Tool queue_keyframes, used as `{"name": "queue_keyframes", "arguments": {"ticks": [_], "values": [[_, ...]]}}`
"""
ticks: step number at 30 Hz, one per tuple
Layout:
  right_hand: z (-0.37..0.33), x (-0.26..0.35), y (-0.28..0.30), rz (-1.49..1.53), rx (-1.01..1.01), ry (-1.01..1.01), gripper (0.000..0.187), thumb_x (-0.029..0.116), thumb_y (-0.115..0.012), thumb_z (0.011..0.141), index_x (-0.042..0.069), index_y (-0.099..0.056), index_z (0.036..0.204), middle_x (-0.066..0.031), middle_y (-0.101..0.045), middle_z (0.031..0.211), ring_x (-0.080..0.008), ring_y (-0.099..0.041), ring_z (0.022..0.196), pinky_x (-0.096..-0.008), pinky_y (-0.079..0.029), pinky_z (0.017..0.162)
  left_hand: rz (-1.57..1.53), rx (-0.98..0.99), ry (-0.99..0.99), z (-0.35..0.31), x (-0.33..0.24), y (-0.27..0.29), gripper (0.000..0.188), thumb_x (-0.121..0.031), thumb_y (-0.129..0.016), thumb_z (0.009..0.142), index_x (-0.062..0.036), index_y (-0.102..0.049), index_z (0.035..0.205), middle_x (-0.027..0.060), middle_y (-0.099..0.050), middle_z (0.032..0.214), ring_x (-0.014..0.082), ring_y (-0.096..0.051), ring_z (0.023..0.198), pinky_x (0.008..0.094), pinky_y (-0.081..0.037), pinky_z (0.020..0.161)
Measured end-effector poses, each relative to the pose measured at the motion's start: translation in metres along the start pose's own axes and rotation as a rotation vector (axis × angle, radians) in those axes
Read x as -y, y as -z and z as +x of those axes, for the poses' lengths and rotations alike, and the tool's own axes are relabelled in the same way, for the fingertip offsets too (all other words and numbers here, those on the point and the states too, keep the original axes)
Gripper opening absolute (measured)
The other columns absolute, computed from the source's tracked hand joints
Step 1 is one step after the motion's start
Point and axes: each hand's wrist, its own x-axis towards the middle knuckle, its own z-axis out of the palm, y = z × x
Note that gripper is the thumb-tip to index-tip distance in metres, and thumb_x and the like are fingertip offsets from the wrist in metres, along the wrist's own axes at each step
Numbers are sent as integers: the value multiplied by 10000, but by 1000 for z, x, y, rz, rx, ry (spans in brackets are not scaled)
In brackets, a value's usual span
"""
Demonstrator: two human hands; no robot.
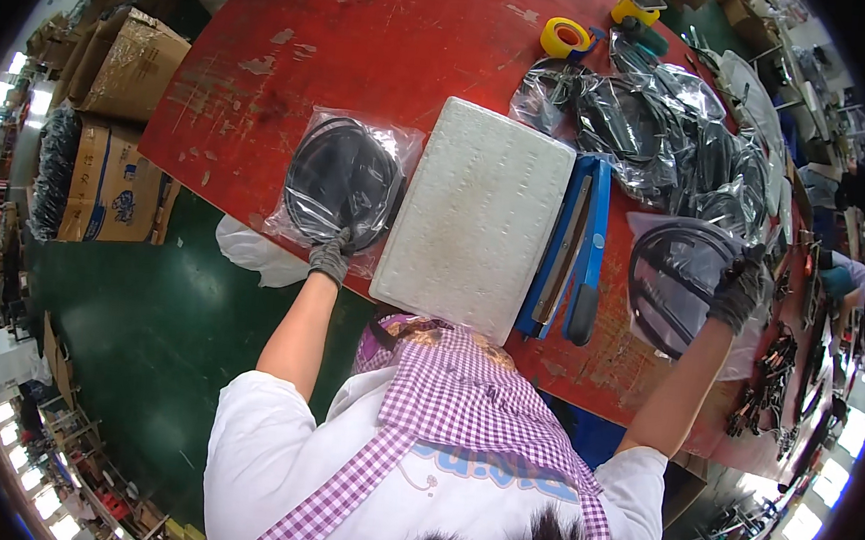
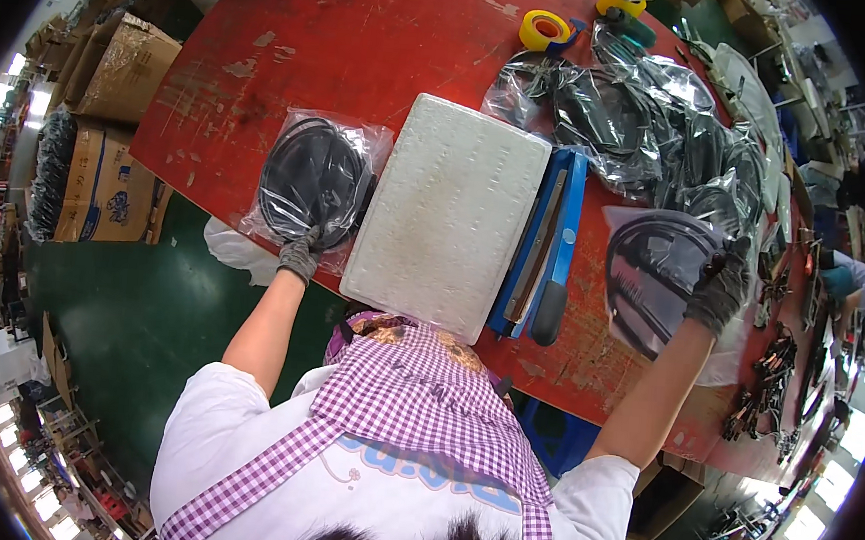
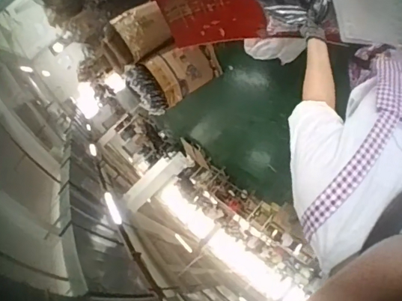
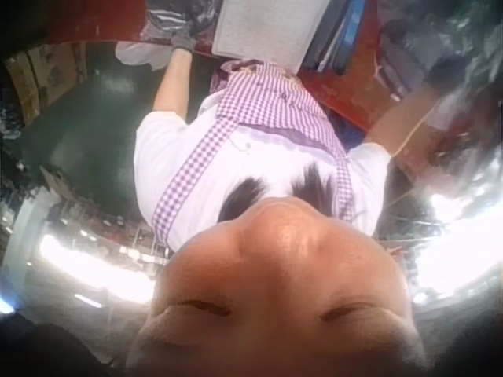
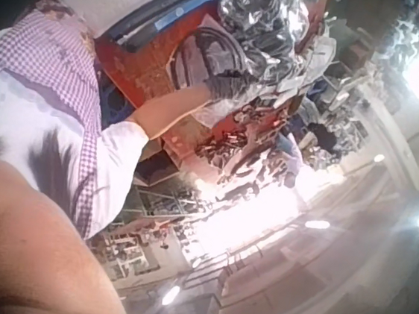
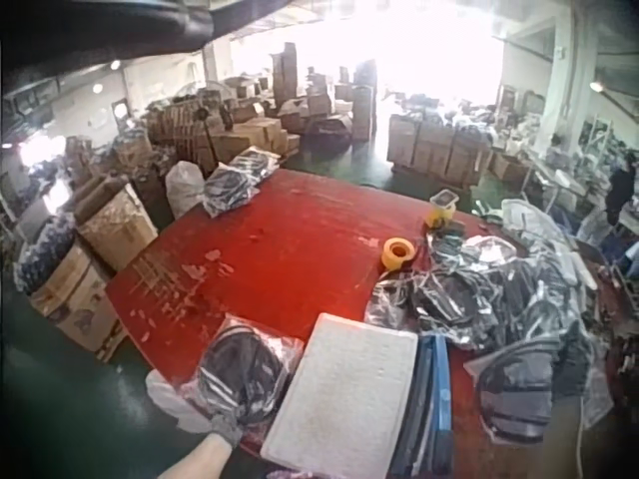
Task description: The person places coiled black cables onto a white foam pad on a red table, wraps them in clear plastic bags, and seals them using a blue handheld heat sealer. The person then moves the sealed packages to the side of the table and repeats the process with additional cables.
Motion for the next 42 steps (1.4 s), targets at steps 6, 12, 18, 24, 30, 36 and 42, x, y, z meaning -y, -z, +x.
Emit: {"name": "queue_keyframes", "arguments": {"ticks": [6, 12, 18, 24, 30, 36, 42], "values": [[-126, 84, -44, -563, 147, 817, 199, 233, -516, 844, 42, -536, 792, -19, -498, 593, -93, -468, 502, -196, -358, 441, 375, 54, 269, -16, -10, -5, 284, -324, -664, 720, -102, -548, 853, 59, -575, 738, 230, -554, 601, 358, -479, 522], [-216, 59, -94, -156, 434, 391, 242, 243, -442, 881, 24, -530, 829, -42, -522, 567, -114, -481, 437, -213, -382, 397, 703, 827, 788, -131, -11, -58, 684, -627, -469, 723, -18, -482, 1035, 113, -571, 908, 260, -565, 764, 413, -466, 740], [-236, 16, -93, -143, 832, -405, 289, 286, -475, 867, 67, -521, 685, -15, -468, 478, -90, -420, 376, -216, -309, 349, -131, 1058, 807, -177, -11, -116, 462, -325, -576, 779, -38, -452, 1120, 114, -532, 1074, 246, -529, 913, 454, -415, 848], [-271, -115, -1, -494, 613, -664, 285, 301, -521, 838, 73, -521, 668, -2, -471, 485, -86, -428, 401, -237, -326, 369, 409, 631, 316, -73, 9, -93, 203, -111, -569, 787, -53, -541, 980, 83, -595, 815, 173, -585, 642, 291, -514, 545], [-262, -146, 31, -372, 268, -971, 237, 276, -528, 829, 73, -529, 705, 2, -469, 506, -88, -419, 414, -239, -340, 375, 635, 672, 177, -62, 61, -159, 134, -76, -578, 776, -62, -560, 908, 51, -582, 719, 169, -578, 573, 303, -506, 489], [-210, -171, 35, -510, 458, -610, 186, 229, -505, 834, 55, -571, 838, -16, -531, 598, -102, -473, 476, -249, -398, 433, 621, 595, 102, -33, 71, -209, 249, -115, -640, 736, -66, -581, 973, 35, -588, 749, 135, -541, 591, 267, -445, 482], [-158, -162, 12, -896, 214, -175, 378, 310, -538, 798, 15, -525, 1034, -133, -605, 840, -258, -579, 770, -296, -457, 694, 581, 583, 13, 4, 60, -217, 200, -106, -632, 742, -85, -590, 937, 8, -581, 729, 116, -536, 595, 248, -442, 493]]}}
